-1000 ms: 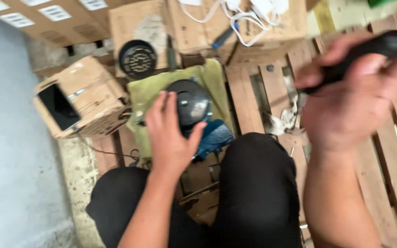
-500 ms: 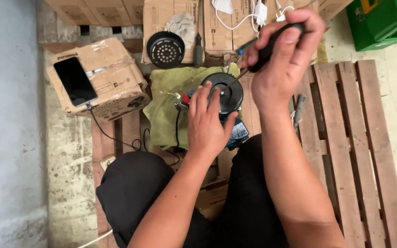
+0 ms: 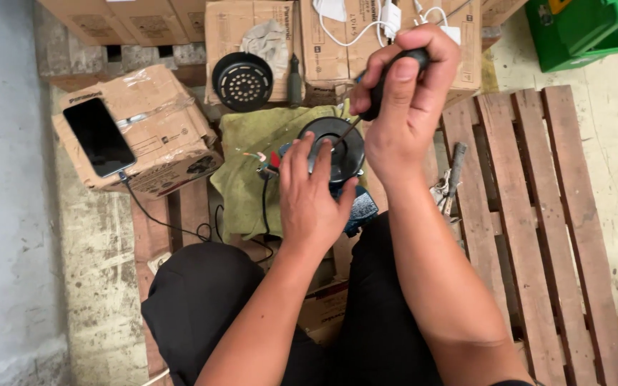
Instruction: A person uses a screwdriver and a wrench to disassemble various components of a blue water pump on a wooden pallet.
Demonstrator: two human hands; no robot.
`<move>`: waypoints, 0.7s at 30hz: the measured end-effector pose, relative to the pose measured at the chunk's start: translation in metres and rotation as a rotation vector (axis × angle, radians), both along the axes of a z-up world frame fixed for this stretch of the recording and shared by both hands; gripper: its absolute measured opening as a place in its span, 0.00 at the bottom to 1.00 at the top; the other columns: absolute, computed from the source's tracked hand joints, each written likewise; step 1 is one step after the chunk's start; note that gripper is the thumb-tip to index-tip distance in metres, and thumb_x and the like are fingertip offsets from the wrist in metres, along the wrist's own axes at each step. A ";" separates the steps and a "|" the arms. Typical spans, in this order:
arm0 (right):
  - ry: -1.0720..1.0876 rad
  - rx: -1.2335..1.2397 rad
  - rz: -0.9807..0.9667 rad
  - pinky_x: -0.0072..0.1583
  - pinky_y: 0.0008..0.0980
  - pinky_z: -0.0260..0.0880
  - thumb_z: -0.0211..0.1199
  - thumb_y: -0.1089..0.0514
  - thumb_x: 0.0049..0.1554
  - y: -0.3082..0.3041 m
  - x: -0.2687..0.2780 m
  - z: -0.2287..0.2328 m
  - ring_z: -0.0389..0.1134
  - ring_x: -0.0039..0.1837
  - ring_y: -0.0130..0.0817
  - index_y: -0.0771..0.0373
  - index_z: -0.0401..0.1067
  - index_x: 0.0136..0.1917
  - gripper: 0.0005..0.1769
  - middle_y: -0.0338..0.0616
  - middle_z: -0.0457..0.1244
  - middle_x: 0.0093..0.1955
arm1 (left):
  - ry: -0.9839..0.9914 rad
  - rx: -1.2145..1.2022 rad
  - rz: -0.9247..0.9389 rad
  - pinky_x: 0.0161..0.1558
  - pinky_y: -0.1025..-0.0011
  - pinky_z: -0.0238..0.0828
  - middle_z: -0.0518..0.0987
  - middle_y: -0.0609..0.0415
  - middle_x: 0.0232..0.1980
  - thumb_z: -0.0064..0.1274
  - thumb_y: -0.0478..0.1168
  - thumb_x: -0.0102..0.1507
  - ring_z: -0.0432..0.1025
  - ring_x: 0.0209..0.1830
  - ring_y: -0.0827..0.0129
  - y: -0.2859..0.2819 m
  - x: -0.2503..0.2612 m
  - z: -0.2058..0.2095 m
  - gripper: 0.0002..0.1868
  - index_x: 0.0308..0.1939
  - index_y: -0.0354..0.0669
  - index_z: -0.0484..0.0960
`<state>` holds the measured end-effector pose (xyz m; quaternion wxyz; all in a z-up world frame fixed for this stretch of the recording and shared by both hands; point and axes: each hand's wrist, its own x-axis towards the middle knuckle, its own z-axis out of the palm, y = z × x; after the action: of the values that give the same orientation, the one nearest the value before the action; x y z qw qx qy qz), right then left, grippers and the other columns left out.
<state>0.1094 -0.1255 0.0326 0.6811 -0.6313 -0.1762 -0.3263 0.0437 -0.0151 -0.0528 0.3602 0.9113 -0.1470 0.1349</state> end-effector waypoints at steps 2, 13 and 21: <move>-0.001 -0.006 0.003 0.37 0.28 0.61 0.46 0.43 0.74 0.000 0.001 -0.001 0.54 0.34 0.32 0.52 0.55 0.62 0.14 0.46 0.55 0.44 | -0.004 0.004 -0.006 0.70 0.43 0.59 0.65 0.38 0.72 0.57 0.49 0.65 0.58 0.73 0.40 0.001 0.000 -0.001 0.29 0.65 0.35 0.74; -0.017 -0.183 -0.242 0.62 0.32 0.64 0.48 0.46 0.72 0.011 0.003 -0.013 0.61 0.56 0.32 0.54 0.62 0.62 0.12 0.39 0.58 0.56 | -0.029 0.044 -0.017 0.71 0.41 0.56 0.65 0.35 0.72 0.57 0.49 0.62 0.59 0.71 0.35 0.004 0.001 -0.005 0.28 0.63 0.37 0.75; 0.219 -0.315 -0.197 0.66 0.36 0.71 0.40 0.42 0.72 0.043 -0.004 -0.011 0.65 0.64 0.35 0.54 0.61 0.67 0.20 0.40 0.63 0.61 | 0.065 -0.079 -0.091 0.46 0.49 0.57 0.77 0.41 0.39 0.48 0.40 0.64 0.69 0.42 0.48 -0.017 0.015 0.035 0.08 0.38 0.38 0.77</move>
<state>0.1059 -0.0823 0.0216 0.5541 -0.7757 -0.0874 -0.2890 0.0588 -0.0316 -0.0174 0.4063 0.8926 -0.1710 0.0946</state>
